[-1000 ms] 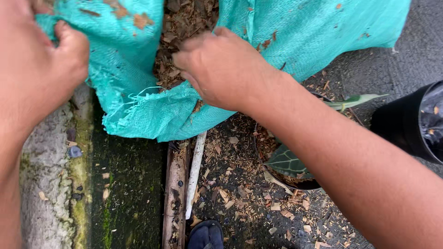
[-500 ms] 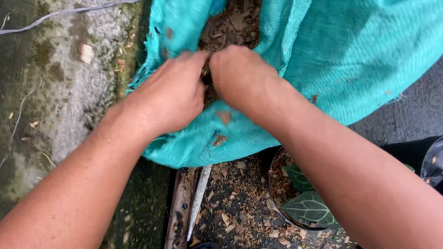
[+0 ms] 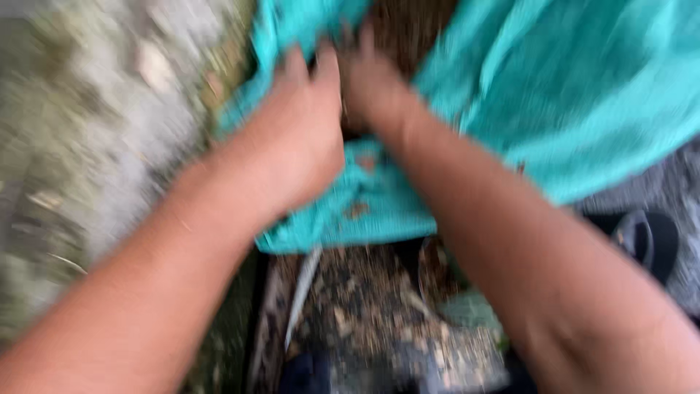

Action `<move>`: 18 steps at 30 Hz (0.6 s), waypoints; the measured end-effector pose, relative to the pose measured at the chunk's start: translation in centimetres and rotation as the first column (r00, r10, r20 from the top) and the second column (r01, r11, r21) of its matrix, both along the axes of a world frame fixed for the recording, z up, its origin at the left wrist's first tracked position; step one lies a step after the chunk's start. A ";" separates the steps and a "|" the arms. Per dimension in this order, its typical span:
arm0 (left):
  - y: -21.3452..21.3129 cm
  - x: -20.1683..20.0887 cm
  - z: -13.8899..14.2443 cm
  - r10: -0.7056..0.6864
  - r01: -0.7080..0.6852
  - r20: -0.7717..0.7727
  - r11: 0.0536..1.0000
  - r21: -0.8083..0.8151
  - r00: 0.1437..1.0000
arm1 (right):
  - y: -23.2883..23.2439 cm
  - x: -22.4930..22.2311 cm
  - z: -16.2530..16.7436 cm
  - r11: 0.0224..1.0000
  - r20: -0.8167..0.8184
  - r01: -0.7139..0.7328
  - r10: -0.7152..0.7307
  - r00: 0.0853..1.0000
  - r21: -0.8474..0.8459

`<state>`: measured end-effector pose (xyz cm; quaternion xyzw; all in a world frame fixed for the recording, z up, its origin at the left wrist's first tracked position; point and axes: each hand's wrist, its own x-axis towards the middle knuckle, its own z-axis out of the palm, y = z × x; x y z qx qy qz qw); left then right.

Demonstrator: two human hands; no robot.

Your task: The person adds wood chips to a potted plant by hand, spreading them around the base of the plant. The person repeatedly reaches into a green sack to gather more chips and places them into the pot.

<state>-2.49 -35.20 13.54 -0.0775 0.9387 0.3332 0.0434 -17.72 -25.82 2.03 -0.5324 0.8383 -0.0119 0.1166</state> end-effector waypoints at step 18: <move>-0.4 0.5 0.6 -0.025 0.023 -0.045 0.998 -0.063 0.999 | 2.2 -1.8 3.7 0.785 0.512 0.444 -0.192 0.837 -0.432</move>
